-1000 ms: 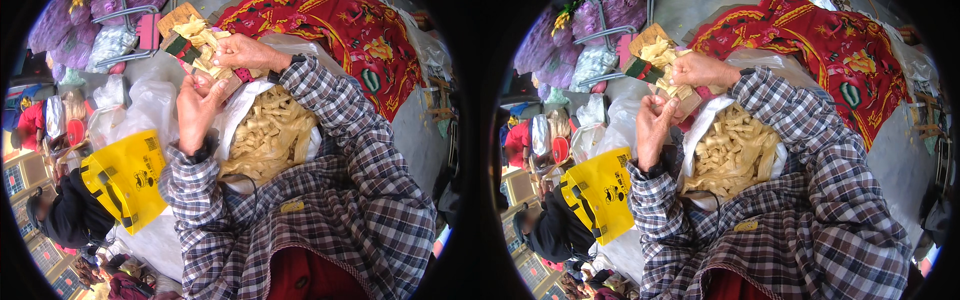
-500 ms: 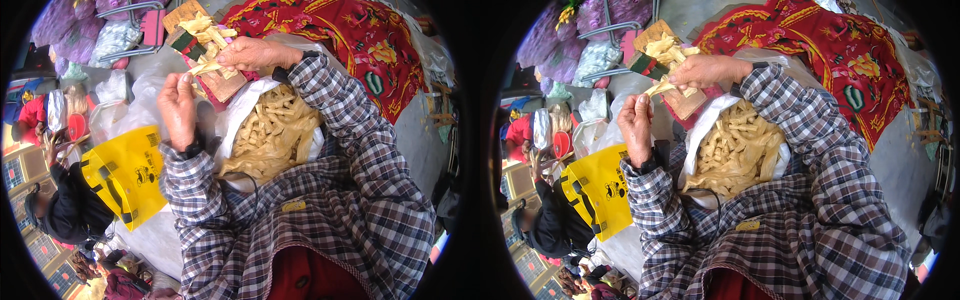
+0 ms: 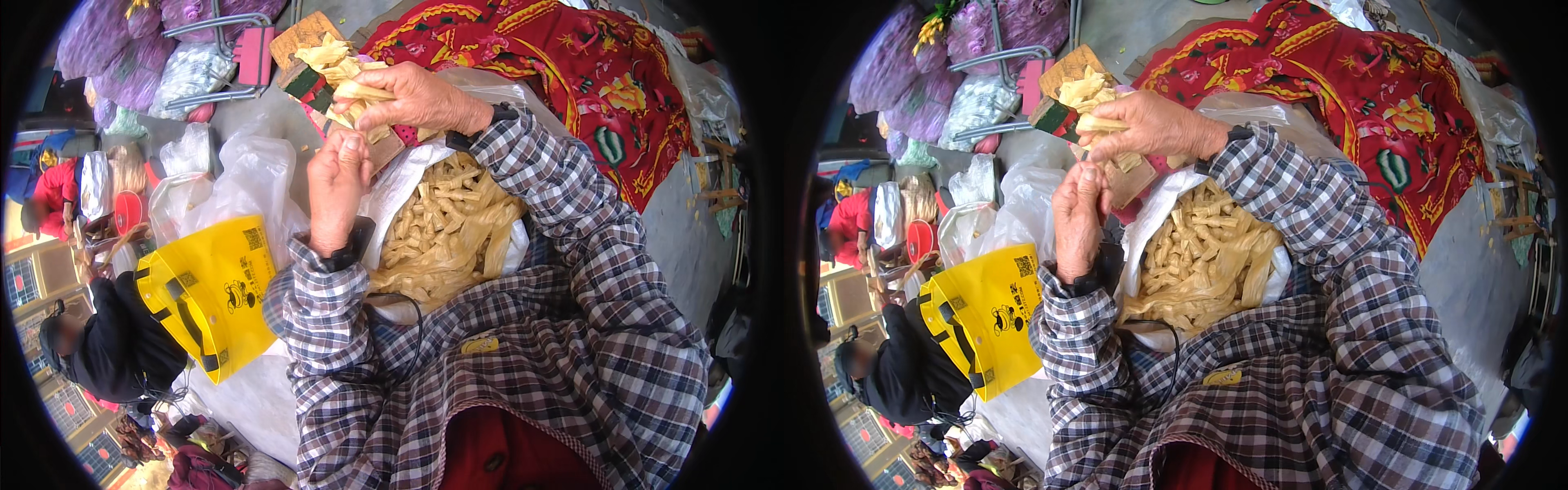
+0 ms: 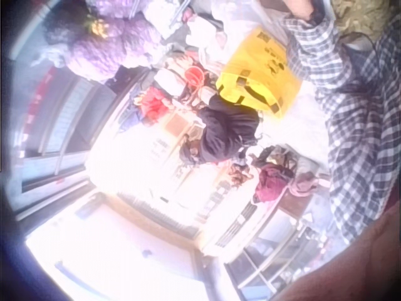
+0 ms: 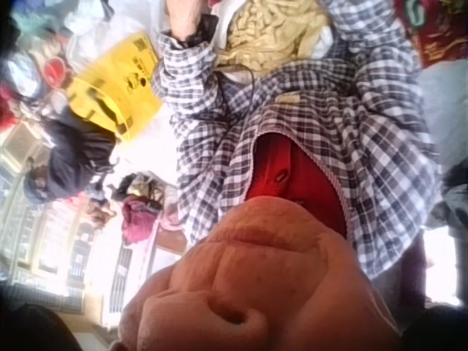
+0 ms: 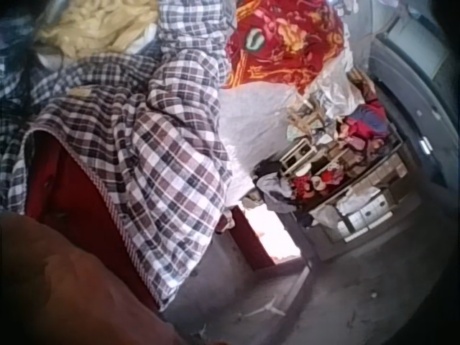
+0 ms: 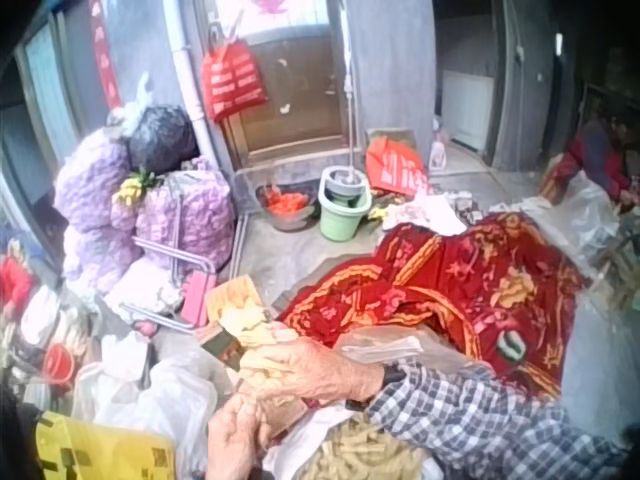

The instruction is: The person sits on the ground and weaves thin bamboo strips by hand into a flat mat. They repeatedly interlace the strips, adjusting tension and alignment, and place finished sections into a white bag on their lap.

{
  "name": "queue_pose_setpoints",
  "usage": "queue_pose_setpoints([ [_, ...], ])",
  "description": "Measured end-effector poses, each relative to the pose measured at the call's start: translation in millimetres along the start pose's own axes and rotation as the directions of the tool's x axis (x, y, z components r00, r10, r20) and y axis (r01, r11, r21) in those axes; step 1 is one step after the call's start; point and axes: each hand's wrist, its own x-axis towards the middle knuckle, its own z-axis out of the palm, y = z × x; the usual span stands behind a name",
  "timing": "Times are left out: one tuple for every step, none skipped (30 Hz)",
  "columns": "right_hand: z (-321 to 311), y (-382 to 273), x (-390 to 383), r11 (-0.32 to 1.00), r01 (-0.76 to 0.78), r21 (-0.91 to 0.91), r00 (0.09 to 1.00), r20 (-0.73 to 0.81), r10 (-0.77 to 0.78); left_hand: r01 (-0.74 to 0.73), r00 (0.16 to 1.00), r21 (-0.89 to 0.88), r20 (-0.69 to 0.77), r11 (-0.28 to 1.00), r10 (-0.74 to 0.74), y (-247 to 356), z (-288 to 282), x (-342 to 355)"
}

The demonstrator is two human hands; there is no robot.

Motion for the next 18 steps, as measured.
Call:
queue_pose_setpoints([
  [1.8,1.7,-1.7,0.977,0.133,-0.168,0.99,0.062,-0.124,-0.022,0.999,-0.093,-0.032,0.995,0.019,1.2,-3.1,0.3],
  [3.2,2.9,-3.6,0.957,0.122,-0.263,0.989,0.114,-0.095,-0.071,0.994,-0.062,-0.09,0.996,0.066,1.2,-4.4,2.3],
  [4.6,3.7,-4.9,0.933,0.091,-0.347,0.987,0.159,-0.037,-0.105,0.988,0.04,-0.112,0.994,0.109,0.8,-5.1,3.6],
  [5.8,4.1,-5.9,0.902,0.067,-0.427,0.981,0.195,0.02,-0.137,0.977,0.139,-0.142,0.981,0.157,0.2,-5.3,4.8],
  [7.2,4.1,-6.6,0.912,0.042,-0.407,0.981,0.192,0.04,-0.145,0.97,0.241,-0.159,0.96,0.186,-0.7,-4.9,5.3],
  [8.8,3.7,-7.1,0.923,0.02,-0.385,0.981,0.184,0.056,-0.123,0.965,0.365,-0.172,0.923,0.197,-1.0,-5.6,5.6],
  [10.3,3.1,-7.6,0.935,-0.011,-0.355,0.98,0.18,0.08,-0.194,0.948,0.383,-0.163,0.903,0.273,-2.3,-4.2,5.8],
  [11.7,2.5,-7.8,0.935,-0.007,-0.354,0.98,0.181,0.076,-0.232,0.932,0.405,-0.167,0.885,0.321,-3.8,-2.7,6.4],
  [12.9,1.9,-8.0,0.938,-0.01,-0.346,0.979,0.188,0.08,-0.269,0.914,0.426,-0.169,0.864,0.368,-5.5,-1.1,6.9],
  [13.7,1.3,-8.2,0.941,-0.027,-0.338,0.975,0.197,0.099,-0.252,0.925,0.406,-0.167,0.879,0.342,-6.4,-1.9,7.5],
  [14.2,0.8,-8.8,0.958,-0.065,-0.279,0.965,0.228,0.132,-0.263,0.935,0.26,-0.17,0.929,0.312,-8.3,-0.6,8.0],
  [14.6,0.4,-9.2,0.968,-0.12,-0.22,0.948,0.263,0.178,-0.285,0.938,0.098,-0.179,0.954,0.298,-10.3,-0.1,8.5],
  [14.8,0.3,-9.8,0.976,-0.166,-0.143,0.933,0.296,0.202,-0.291,0.945,-0.055,-0.175,0.955,0.278,-12.3,0.2,9.1],
  [14.9,0.2,-10.4,0.97,-0.223,-0.101,0.921,0.304,0.243,-0.294,0.94,-0.067,-0.203,0.954,0.275,-14.0,-0.6,9.6],
  [15.0,0.4,-10.9,0.963,-0.267,-0.04,0.913,0.309,0.266,-0.288,0.938,-0.066,-0.22,0.955,0.268,-15.6,-1.8,10.2],
  [15.2,0.7,-11.3,0.948,-0.319,0.025,0.898,0.326,0.294,-0.282,0.936,-0.066,-0.237,0.957,0.26,-17.1,-2.7,10.9],
  [15.6,1.1,-11.2,0.953,-0.3,0.04,0.912,0.306,0.274,-0.288,0.934,-0.076,-0.24,0.954,0.263,-18.5,-3.4,11.5],
  [15.9,1.6,-11.1,0.955,-0.29,0.057,0.919,0.296,0.261,-0.296,0.932,-0.087,-0.244,0.951,0.268,-19.7,-3.9,12.2],
])
